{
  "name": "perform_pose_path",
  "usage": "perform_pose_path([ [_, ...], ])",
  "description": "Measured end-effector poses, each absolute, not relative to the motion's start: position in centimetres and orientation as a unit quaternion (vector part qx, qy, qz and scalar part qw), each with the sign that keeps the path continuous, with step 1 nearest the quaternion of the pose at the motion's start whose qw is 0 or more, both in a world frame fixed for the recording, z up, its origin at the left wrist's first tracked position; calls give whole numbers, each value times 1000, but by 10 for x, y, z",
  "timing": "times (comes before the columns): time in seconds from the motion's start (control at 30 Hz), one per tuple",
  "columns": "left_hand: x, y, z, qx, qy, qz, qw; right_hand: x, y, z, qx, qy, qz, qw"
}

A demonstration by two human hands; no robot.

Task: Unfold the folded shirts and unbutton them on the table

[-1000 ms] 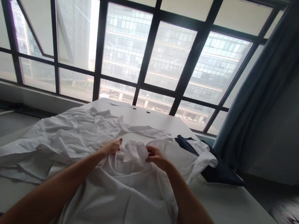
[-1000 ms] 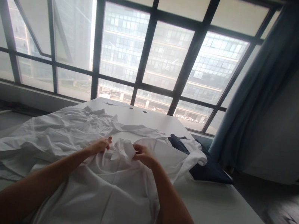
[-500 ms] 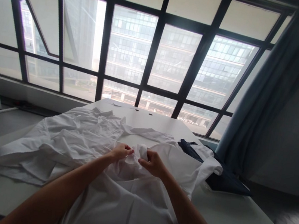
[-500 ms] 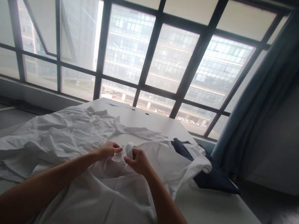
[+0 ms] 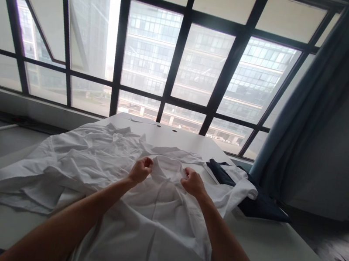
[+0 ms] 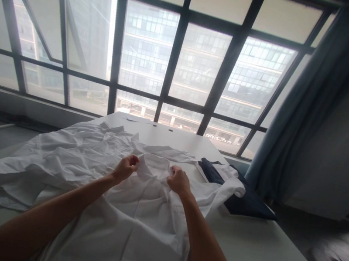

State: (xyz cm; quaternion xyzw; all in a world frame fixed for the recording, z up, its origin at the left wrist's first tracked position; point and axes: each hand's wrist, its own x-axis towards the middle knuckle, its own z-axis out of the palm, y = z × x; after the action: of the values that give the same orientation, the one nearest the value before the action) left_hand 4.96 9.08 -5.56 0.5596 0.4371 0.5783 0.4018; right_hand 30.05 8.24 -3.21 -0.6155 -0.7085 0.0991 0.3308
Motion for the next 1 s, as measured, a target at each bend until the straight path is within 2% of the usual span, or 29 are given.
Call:
perform_pose_path([
  [0.13,49,83,-47,459,394,531,593,301,84,-32,-523,-667,338,409],
  [0.2,47,81,-43,432,400,478,652,300,83,-30,-506,-624,420,423],
  [0.3,46,79,-42,455,439,421,650,298,81,-29,-499,-612,459,407],
  [0.43,44,78,-43,542,445,376,606,297,80,-30,-493,-629,451,398],
  [0.5,39,78,-41,583,471,388,536,300,80,-30,-504,-639,427,394],
  [0.57,32,79,-36,647,514,410,387,303,80,-28,-546,-651,363,382],
  [0.63,27,77,-32,707,540,407,207,302,77,-25,-607,-672,231,356],
  [0.7,25,75,-27,735,554,383,78,299,73,-21,-651,-683,75,323],
  [0.73,26,73,-26,737,564,369,43,296,70,-18,-664,-680,19,312],
  [0.8,27,71,-25,726,589,355,19,291,66,-15,-680,-665,3,310],
  [0.87,29,71,-25,704,606,361,78,288,65,-13,-679,-658,82,314],
  [1.0,31,78,-26,651,562,369,352,287,69,-16,-615,-663,259,340],
])
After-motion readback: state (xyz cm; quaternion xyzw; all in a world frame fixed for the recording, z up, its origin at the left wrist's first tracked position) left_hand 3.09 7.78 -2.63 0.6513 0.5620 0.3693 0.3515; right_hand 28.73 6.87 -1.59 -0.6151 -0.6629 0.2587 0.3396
